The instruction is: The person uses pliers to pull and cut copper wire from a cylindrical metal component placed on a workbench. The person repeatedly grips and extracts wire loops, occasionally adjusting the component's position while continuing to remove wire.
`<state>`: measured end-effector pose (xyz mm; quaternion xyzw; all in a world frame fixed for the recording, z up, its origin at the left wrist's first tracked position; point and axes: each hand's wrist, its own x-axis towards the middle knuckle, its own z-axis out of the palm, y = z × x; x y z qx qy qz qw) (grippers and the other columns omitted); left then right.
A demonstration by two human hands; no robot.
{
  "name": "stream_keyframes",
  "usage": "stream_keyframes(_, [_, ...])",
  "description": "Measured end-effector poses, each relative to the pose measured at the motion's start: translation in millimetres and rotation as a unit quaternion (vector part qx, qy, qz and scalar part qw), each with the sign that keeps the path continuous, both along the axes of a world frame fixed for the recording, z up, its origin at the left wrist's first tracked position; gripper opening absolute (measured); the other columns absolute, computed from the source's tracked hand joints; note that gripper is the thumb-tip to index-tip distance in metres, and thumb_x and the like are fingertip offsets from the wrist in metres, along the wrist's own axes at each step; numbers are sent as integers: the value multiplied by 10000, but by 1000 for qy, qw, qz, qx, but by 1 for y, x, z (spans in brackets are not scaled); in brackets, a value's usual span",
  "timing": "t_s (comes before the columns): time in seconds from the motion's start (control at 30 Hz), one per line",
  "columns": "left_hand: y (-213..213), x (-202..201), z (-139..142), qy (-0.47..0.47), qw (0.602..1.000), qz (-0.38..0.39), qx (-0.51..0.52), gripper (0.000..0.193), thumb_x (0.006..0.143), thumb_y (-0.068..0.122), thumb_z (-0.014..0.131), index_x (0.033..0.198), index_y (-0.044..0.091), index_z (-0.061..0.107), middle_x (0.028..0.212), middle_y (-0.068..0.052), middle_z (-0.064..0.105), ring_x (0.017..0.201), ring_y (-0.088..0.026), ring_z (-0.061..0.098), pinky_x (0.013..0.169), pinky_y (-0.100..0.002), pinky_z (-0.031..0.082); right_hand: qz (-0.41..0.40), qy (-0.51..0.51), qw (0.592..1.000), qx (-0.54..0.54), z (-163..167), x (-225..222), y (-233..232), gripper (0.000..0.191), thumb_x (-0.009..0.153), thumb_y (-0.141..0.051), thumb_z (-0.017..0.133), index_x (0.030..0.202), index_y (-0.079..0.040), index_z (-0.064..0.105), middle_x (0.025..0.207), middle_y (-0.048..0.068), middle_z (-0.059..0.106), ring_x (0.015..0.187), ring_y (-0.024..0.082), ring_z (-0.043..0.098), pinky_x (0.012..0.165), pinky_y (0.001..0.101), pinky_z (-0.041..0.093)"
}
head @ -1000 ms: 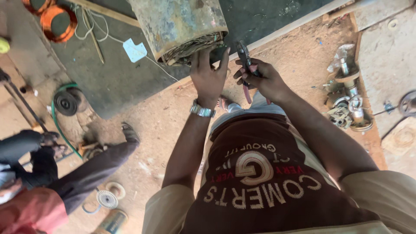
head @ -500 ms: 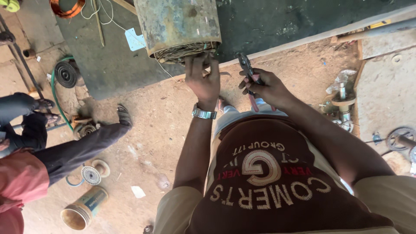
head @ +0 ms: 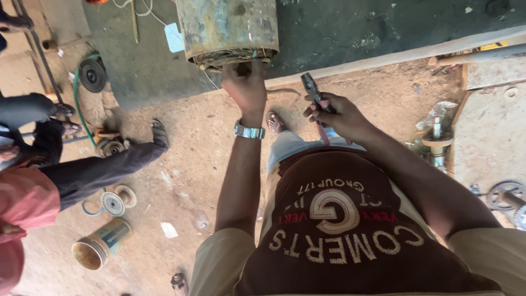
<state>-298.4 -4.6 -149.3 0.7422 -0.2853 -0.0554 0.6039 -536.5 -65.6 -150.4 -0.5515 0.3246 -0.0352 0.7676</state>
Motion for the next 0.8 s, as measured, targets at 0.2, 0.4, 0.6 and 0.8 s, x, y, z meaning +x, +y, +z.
stream_keyframes(0.2, [6, -10, 15, 110, 985, -99, -84, 209, 893, -77, 713, 980, -33, 528, 836, -96, 697, 750, -108, 683, 673, -239, 576, 12, -3, 995, -100, 15, 26, 3, 216, 1003, -114, 650, 1178, 11, 625, 1044, 64, 682, 1037, 161, 650, 948, 322, 510])
stream_keyframes(0.4, [-6, -25, 12, 139, 976, -144, -82, 244, 883, -108, 736, 959, -25, 520, 876, -111, 724, 799, -98, 670, 692, -230, 548, -30, -43, 997, -58, 35, 25, -12, 240, 949, -60, 615, 1186, -32, 591, 1015, 28, 646, 1029, 121, 640, 922, 281, 497])
stream_keyframes(0.6, [-10, -36, 10, 172, 969, -164, -70, 178, 882, -68, 753, 946, -46, 588, 872, -103, 745, 773, -86, 683, 670, -214, 551, -68, -23, 995, -66, 41, 20, -6, 295, 923, -98, 641, 1207, -49, 576, 1002, 19, 664, 991, 98, 658, 890, 265, 522])
stream_keyframes(0.8, [-18, -50, 9, 88, 981, -172, -17, 95, 855, -50, 755, 851, -31, 662, 780, -66, 734, 678, -59, 661, 607, -202, 512, -65, 72, 985, -142, 46, 13, -8, 213, 985, -142, 681, 1123, 6, 618, 886, 65, 641, 841, 144, 607, 780, 316, 510])
